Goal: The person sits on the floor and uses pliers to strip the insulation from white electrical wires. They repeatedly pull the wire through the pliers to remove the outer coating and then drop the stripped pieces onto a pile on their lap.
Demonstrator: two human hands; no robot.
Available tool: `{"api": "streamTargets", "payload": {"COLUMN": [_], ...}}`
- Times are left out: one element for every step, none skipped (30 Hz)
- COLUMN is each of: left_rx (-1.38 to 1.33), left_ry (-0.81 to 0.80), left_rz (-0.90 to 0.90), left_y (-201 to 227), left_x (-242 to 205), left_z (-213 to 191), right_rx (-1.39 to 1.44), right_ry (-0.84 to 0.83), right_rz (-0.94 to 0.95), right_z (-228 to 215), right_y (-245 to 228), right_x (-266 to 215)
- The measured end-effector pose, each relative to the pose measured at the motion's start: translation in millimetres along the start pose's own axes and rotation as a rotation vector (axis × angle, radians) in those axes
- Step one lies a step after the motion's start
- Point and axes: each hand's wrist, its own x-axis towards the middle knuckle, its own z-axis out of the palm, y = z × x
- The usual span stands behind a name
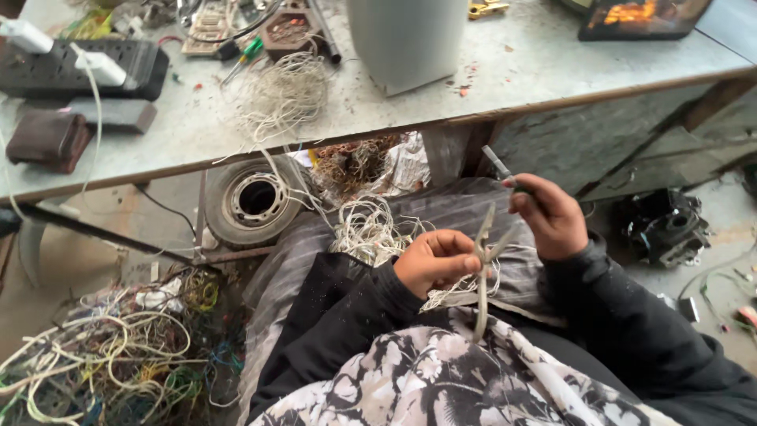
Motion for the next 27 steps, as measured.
{"api": "streamTargets", "payload": {"left_rx": [0.043, -0.004, -0.051, -0.106, -0.138, -0.164, -0.19, -0.23, -0.271, -0.315, -0.329, -0.34, -0.351, -0.357, -0.363, -0.364, -0.368, -0.373, -0.378, -0.366, -0.354, -0.344, -0.365, -0.384, -0.403, -0.413, -0.422], "left_ry": [-0.018, 0.0, 0.017, 0.047, 0.019, -0.016, -0.051, -0.071, -0.09, -0.105, -0.125, -0.147, -0.169, -0.148, -0.126, -0.107, -0.124, -0.141, -0.159, -0.122, -0.085, -0.048, -0.042, -0.036, -0.03, -0.034, -0.037], "left_rz": [0.007, 0.027, 0.046, 0.057, 0.043, 0.023, 0.002, -0.002, -0.007, -0.008, 0.009, 0.026, 0.044, 0.037, 0.03, 0.022, 0.015, 0.004, -0.008, -0.021, -0.034, -0.045, -0.047, -0.051, -0.054, -0.059, -0.065], "left_y": [-3, -2, -1, -4, -8, -10, -12, -12, -12, -13, -15, -15, -15, -16, -17, -15, -15, -18, -20, -21, -22, -23, -23, -24, -24, -25, -27], "left_x": [-3, 2, 7, 5, 3, 3, 2, 5, 6, 6, 6, 6, 6, 6, 6, 7, 8, 8, 9, 11, 13, 14, 15, 16, 16, 18, 19], "left_z": [1, -1, -4, -5, -6, -8, -9, -10, -10, -10, -10, -10, -10, -10, -10, -10, -8, -5, -2, 0, 2, 3, 4, 4, 4, 4, 4], "right_rx": [-0.044, -0.092, -0.141, -0.172, -0.203, -0.234, -0.228, -0.225, -0.222, -0.109, 0.004, 0.116, 0.035, -0.047, -0.129, -0.112, -0.096, -0.08, -0.113, -0.148, -0.183, -0.171, -0.16, -0.147, -0.15, -0.153, -0.155], "right_ry": [-0.024, -0.059, -0.093, -0.151, -0.209, -0.257, -0.243, -0.231, -0.219, -0.196, -0.173, -0.147, -0.175, -0.202, -0.23, -0.248, -0.267, -0.283, -0.264, -0.248, -0.232, -0.221, -0.21, -0.197, -0.189, -0.18, -0.172], "right_rz": [-0.066, -0.143, -0.221, -0.255, -0.289, -0.324, -0.331, -0.342, -0.354, -0.267, -0.18, -0.095, -0.087, -0.075, -0.064, -0.135, -0.205, -0.273, -0.249, -0.225, -0.2, -0.124, -0.048, 0.027, -0.022, -0.072, -0.123], "right_z": [-3, -7, -9, -5, 1, 5, 7, 8, 9, 8, 5, 4, 5, 5, 7, 12, 17, 20, 18, 16, 15, 14, 14, 15, 15, 17, 18], "right_y": [-1, -6, -10, -11, -10, -9, -7, -4, -1, 1, 3, 4, 3, 1, -3, -7, -12, -17, -23, -28, -31, -34, -35, -34, -32, -28, -24], "right_x": [-9, -16, -18, -20, -22, -24, -25, -23, -22, -23, -24, -25, -26, -30, -33, -33, -34, -35, -35, -35, -35, -35, -36, -37, -38, -38, -38]}}
